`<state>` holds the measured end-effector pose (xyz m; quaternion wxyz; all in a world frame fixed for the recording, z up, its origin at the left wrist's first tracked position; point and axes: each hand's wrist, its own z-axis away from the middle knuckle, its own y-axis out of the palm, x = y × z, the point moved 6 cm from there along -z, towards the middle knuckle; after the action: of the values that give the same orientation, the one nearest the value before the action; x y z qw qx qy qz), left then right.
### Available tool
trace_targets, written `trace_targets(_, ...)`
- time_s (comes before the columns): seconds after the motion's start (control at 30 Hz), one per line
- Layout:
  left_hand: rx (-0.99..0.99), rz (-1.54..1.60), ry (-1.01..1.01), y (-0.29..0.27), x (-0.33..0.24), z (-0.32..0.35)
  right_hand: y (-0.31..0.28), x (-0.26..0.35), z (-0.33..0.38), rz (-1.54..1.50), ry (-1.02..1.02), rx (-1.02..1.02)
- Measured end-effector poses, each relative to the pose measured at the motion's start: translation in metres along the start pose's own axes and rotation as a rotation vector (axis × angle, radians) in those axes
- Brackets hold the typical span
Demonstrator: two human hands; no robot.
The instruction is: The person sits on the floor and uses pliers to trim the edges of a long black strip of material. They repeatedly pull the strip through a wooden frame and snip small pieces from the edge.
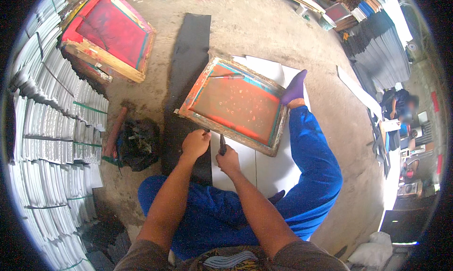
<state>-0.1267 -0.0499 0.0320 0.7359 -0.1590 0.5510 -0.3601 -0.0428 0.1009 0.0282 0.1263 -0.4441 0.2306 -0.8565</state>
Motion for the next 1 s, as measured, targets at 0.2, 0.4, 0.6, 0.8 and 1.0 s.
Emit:
trace_targets(0.2,-0.01,0.156,0.01,0.005,0.015,-0.006,0.031,0.007,0.007,0.044,-0.125,0.227)
trace_targets(0.4,0.048,0.103,-0.182,-0.025,0.05,0.006,0.064,0.014,0.021,-0.37,0.095,0.691)
trace_targets(0.6,0.041,-0.113,-0.299,-0.035,0.048,0.025,0.074,0.0,0.029,-0.296,0.153,0.781)
trace_targets(0.8,-0.057,-0.273,-0.359,-0.036,0.051,0.031,0.056,-0.003,0.045,-0.27,0.226,0.8)
trace_targets(1.0,-0.23,-0.383,-0.034,-0.026,0.022,0.032,0.031,-0.012,0.044,-0.32,0.239,0.829)
